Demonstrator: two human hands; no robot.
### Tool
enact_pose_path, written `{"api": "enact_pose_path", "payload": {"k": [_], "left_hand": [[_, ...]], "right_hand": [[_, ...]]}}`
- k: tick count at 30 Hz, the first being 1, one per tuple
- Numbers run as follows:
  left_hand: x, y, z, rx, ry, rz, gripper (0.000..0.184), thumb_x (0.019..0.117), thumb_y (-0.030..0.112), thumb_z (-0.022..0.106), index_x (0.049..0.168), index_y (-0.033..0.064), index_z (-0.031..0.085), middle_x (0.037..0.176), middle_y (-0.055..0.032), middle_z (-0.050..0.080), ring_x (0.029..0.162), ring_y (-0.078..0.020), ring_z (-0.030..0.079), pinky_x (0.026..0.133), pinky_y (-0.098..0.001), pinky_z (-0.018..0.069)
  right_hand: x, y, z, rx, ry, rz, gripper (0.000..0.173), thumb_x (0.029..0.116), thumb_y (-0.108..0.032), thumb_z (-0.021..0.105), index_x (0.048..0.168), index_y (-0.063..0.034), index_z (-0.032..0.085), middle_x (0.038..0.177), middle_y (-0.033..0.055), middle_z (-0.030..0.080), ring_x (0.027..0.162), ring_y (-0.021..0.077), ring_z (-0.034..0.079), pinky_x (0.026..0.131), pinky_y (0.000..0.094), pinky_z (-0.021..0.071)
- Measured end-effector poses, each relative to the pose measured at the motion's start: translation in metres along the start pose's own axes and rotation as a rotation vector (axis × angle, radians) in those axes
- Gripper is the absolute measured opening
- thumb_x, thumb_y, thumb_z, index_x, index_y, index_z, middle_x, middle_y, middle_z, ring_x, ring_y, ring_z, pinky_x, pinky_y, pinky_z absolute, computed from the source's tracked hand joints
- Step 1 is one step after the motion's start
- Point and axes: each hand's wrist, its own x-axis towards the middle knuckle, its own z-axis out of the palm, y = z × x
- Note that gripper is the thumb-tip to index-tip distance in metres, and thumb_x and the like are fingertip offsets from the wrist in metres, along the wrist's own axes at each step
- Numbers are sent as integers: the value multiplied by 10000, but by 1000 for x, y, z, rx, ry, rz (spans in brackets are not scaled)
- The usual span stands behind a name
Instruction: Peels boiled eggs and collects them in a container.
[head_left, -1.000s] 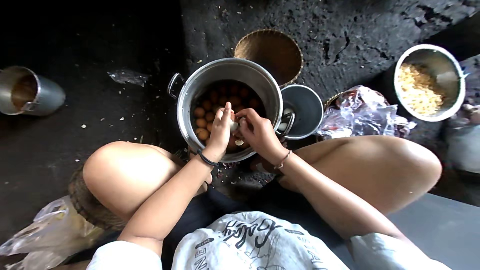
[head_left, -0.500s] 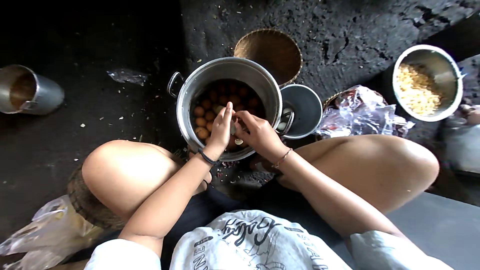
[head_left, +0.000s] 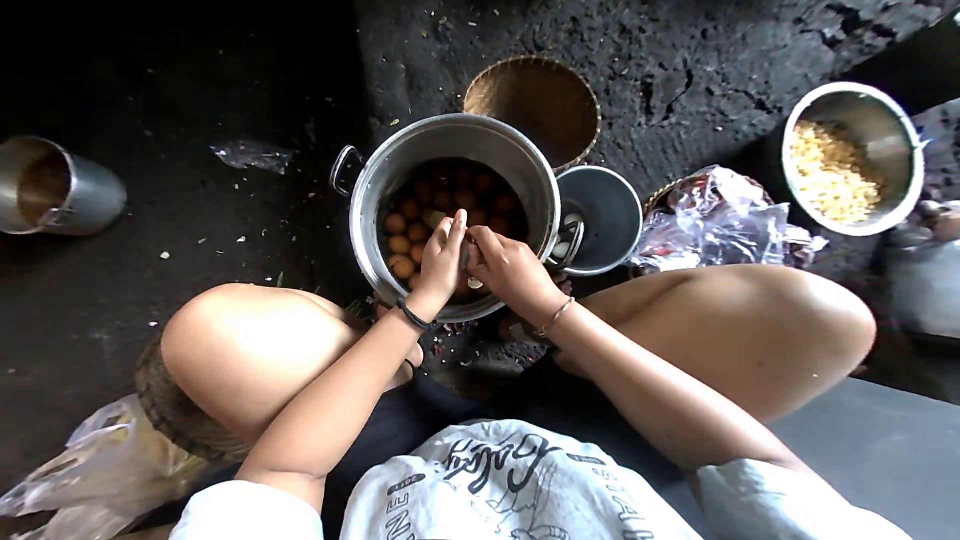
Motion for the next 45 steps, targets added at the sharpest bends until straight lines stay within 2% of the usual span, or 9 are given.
{"api": "enact_pose_path", "payload": {"k": [3, 10, 16, 19, 21, 23, 27, 39, 45], "left_hand": [[-9, 8, -4, 25, -27, -28, 582, 1092, 549, 291, 1308, 85, 569, 1191, -118, 621, 1014, -199, 611, 866, -407, 512], [-15, 18, -7, -24, 11, -88, 621, 1047, 654, 298, 1276, 158, 593, 1159, -84, 653, 992, -220, 627, 828, -437, 518], [-11, 12, -11, -131, 35, -79, 689, 1039, 681, 235, 1270, 185, 652, 1050, -38, 694, 890, -174, 635, 787, -372, 519], [-8, 7, -10, -153, 44, -84, 675, 1032, 692, 259, 1261, 181, 636, 991, -38, 657, 821, -146, 615, 730, -343, 520], [-4, 4, -9, -173, 42, -83, 656, 1043, 671, 264, 1254, 169, 630, 975, -31, 638, 819, -117, 604, 740, -316, 518], [-10, 9, -9, -145, 40, -109, 683, 1021, 710, 265, 1261, 188, 635, 1002, -52, 643, 844, -156, 611, 744, -356, 517], [-14, 15, -9, -79, 15, -73, 695, 1032, 694, 237, 1333, 186, 604, 1257, -73, 641, 1078, -206, 615, 897, -434, 508], [-18, 15, -6, -20, -10, -56, 637, 1032, 683, 298, 1283, 182, 600, 1183, -62, 642, 991, -186, 625, 819, -407, 524], [-14, 12, -4, -142, 11, -147, 627, 1022, 690, 335, 1303, 205, 617, 1194, -74, 655, 1022, -227, 626, 838, -449, 522]], "right_hand": [[-1, 1, 0, 44, 11, 6, 214, 975, -7, 591, 1174, 61, 631, 851, 182, 689, 706, 314, 708, 643, 437, 601], [0, 11, -18, 422, 2, 228, 189, 1051, -59, 487, 1198, -16, 599, 768, 113, 659, 548, 177, 628, 512, 332, 567], [4, 10, -20, 393, -29, 172, 247, 1042, -177, 564, 1235, -31, 616, 1077, 132, 664, 899, 194, 676, 768, 364, 587], [3, 5, -11, 426, -60, 137, 488, 941, -284, 754, 1315, -35, 562, 1033, 135, 671, 836, 197, 693, 720, 366, 611], [2, 3, -8, 458, -62, 132, 467, 954, -245, 742, 1325, -42, 542, 1006, 125, 685, 812, 179, 707, 708, 343, 618], [1, 3, -10, 474, -57, 133, 399, 989, -205, 694, 1322, -40, 548, 1016, 128, 691, 825, 176, 711, 721, 340, 618], [2, 1, -13, 409, -46, 130, 323, 1036, -175, 606, 1324, -34, 565, 1074, 137, 703, 886, 187, 719, 791, 361, 612], [1, -2, -7, 174, 23, 72, 262, 975, -12, 604, 1235, 15, 592, 894, 157, 702, 715, 253, 702, 651, 388, 596], [-2, 7, -12, 483, -10, 278, 176, 1022, -52, 551, 1194, -40, 585, 819, 115, 656, 571, 182, 635, 519, 344, 574]]}}
